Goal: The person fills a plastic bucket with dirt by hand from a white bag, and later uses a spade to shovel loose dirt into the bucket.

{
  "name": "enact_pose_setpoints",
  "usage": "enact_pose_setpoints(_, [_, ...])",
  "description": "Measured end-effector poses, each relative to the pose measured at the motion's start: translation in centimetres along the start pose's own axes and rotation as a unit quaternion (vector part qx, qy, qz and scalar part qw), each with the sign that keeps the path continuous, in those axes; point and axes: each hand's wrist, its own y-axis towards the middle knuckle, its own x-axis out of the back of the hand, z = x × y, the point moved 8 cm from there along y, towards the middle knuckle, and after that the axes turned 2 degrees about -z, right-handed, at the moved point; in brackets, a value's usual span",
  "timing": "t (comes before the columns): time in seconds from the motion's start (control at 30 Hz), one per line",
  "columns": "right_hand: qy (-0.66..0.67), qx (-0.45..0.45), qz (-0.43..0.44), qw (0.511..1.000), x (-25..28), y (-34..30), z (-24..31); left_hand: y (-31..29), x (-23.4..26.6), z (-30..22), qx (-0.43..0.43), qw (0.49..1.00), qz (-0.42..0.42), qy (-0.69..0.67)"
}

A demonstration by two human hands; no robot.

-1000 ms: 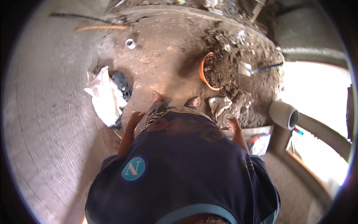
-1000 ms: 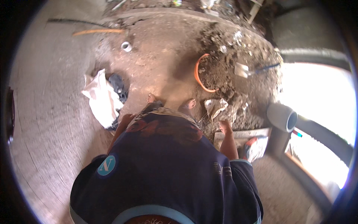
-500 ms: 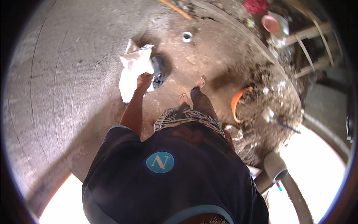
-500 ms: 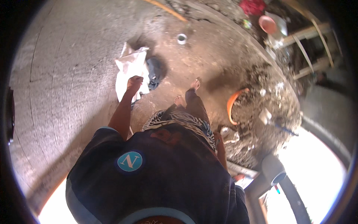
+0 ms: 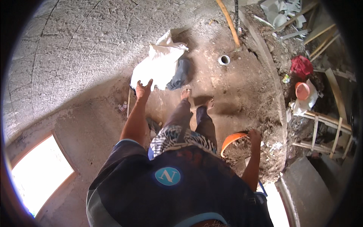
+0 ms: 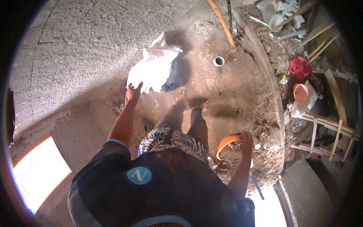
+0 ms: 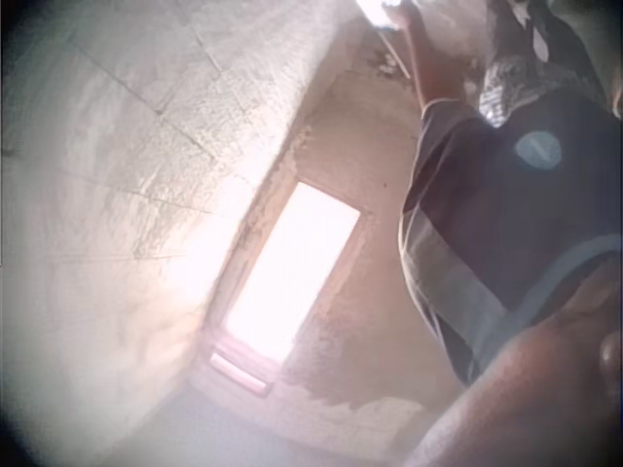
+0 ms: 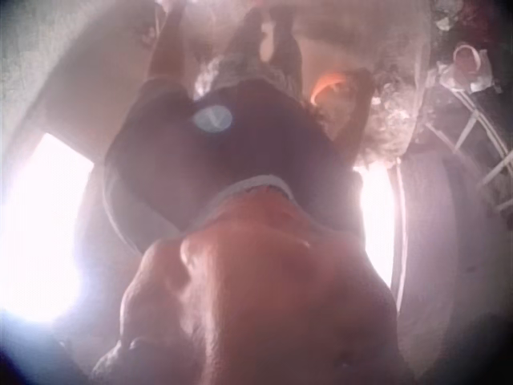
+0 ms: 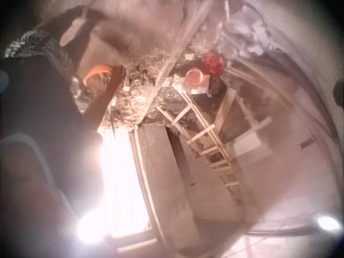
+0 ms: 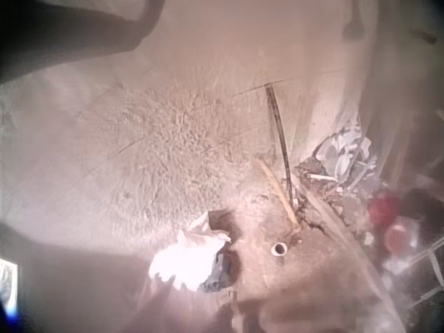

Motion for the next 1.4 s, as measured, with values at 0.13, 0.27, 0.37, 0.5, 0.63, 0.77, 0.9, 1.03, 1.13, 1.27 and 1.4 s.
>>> enact_pose_setpoints(0.13, [0.083,-0.021,0.092,0.992,-5.3,-1.9,4.0,8.7,-2.0,-2.9,0.054,0.997,-0.04,0.037])
enact_pose_setpoints(0.27, [-0.339,0.107,0.137,0.924,-3.6,-1.6,-18.4,17.2,-9.5,-7.3,0.052,0.997,-0.023,0.06])
enact_pose_setpoints(0.37, [-0.4,0.022,0.21,0.892,-5.0,-10.6,-26.6,23.5,-13.5,-6.1,0.055,0.993,-0.007,0.102])
enact_pose_setpoints(0.5, [-0.275,-0.224,0.164,0.92,-6.7,-13.2,-27.8,27.1,-15.2,-7.0,0.025,0.975,0.013,0.221])
enact_pose_setpoints(0.63, [-0.197,-0.257,0.092,0.941,-9.0,-11.9,-20.6,25.2,-17.1,-10.1,-0.051,0.964,0.063,0.252])
enact_pose_setpoints(0.77, [-0.139,-0.158,0.071,0.975,-12.6,-6.6,-10.6,25.5,-6.9,-8.9,-0.121,0.99,-0.055,0.057])
enact_pose_setpoints(0.9, [-0.059,-0.071,0.039,0.995,-14.0,-6.1,-2.1,17.8,10.3,-14.2,-0.141,0.982,-0.065,-0.106])
enact_pose_setpoints(1.03, [-0.359,0.164,0.068,0.916,-17.1,-4.2,3.9,11.0,21.1,-17.4,-0.23,0.926,0.0,-0.3])
enact_pose_setpoints(1.13, [-0.464,0.567,0.009,0.681,-22.7,-6.0,12.6,3.5,25.4,-24.1,-0.313,0.875,0.082,-0.359])
enact_pose_setpoints(1.27, [-0.214,0.372,0.092,0.899,-25.7,-14.2,29.7,-4.5,27.2,-32.1,-0.32,0.809,0.196,-0.453])
enact_pose_setpoints(1.4, [-0.114,0.419,0.172,0.884,-30.7,-19.9,35.0,-12.0,26.4,-39.8,-0.364,0.764,0.281,-0.452])
